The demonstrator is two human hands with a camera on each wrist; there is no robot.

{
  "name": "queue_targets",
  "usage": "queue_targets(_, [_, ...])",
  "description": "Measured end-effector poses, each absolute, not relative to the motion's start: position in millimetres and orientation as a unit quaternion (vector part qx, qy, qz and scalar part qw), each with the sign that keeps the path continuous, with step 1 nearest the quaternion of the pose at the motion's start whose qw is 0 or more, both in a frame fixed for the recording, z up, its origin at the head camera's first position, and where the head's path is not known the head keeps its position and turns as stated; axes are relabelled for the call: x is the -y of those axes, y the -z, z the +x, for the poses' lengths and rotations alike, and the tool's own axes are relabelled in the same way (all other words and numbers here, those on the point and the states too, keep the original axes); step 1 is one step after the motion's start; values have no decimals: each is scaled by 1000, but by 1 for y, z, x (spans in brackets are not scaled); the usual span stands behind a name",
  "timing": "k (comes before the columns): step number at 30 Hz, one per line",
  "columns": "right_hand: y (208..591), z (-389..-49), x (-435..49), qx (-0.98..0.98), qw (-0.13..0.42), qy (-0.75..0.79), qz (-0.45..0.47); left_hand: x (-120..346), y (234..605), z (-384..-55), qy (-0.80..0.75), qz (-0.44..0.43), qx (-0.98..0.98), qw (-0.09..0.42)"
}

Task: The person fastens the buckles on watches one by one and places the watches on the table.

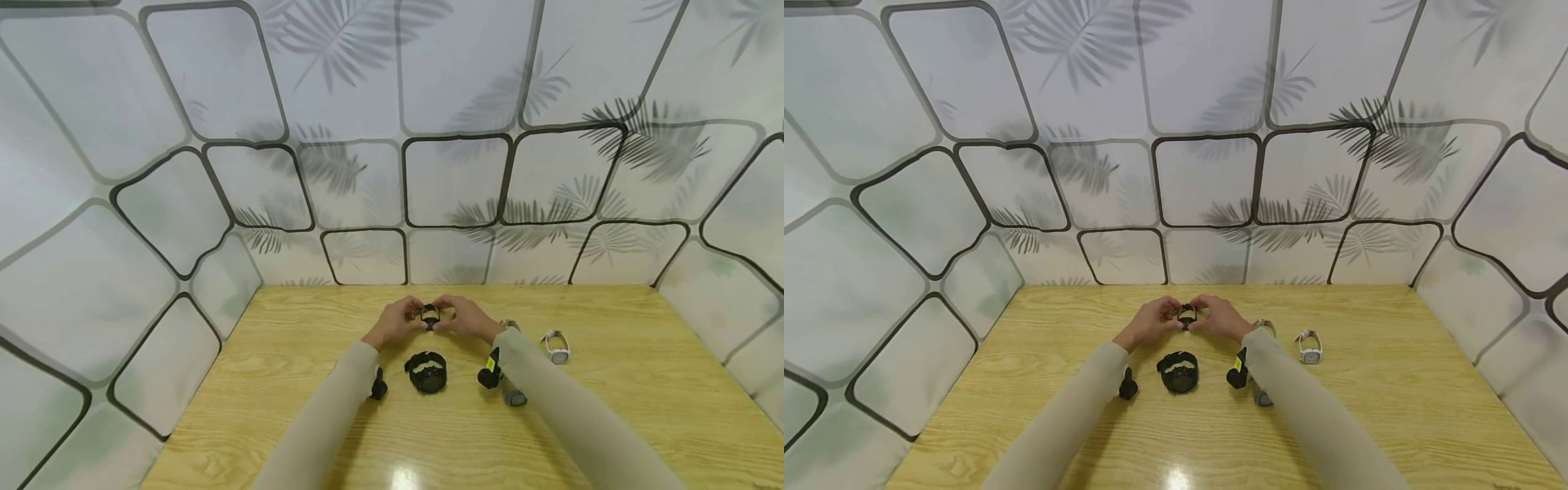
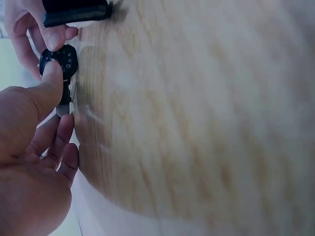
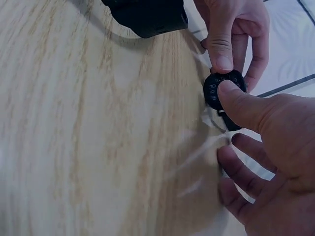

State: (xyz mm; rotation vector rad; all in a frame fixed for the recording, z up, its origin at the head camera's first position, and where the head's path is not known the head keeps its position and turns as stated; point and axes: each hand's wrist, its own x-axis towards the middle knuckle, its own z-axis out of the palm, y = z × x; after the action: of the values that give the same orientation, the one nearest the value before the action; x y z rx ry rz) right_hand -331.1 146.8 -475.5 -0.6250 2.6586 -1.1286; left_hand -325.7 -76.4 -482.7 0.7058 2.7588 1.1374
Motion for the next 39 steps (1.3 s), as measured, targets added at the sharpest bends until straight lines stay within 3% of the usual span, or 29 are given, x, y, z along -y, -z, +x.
queue_targets(6, [462,-324,-154,-898,61,362,-241,86,480,-315,-419,204,-884,32])
queue_targets(17, [443,-305,-189,-904,-19,328,-272,117,464,-295,-417,222,-880,-54])
queue_targets(26, [437,-286,-227,-909,-77,307,-270,149,453,-275,-386,218,-892,-91])
queue_targets(39, [439,-232,-295,-924,-180,215,-261,206,447,-228,-306,231,-904,-192])
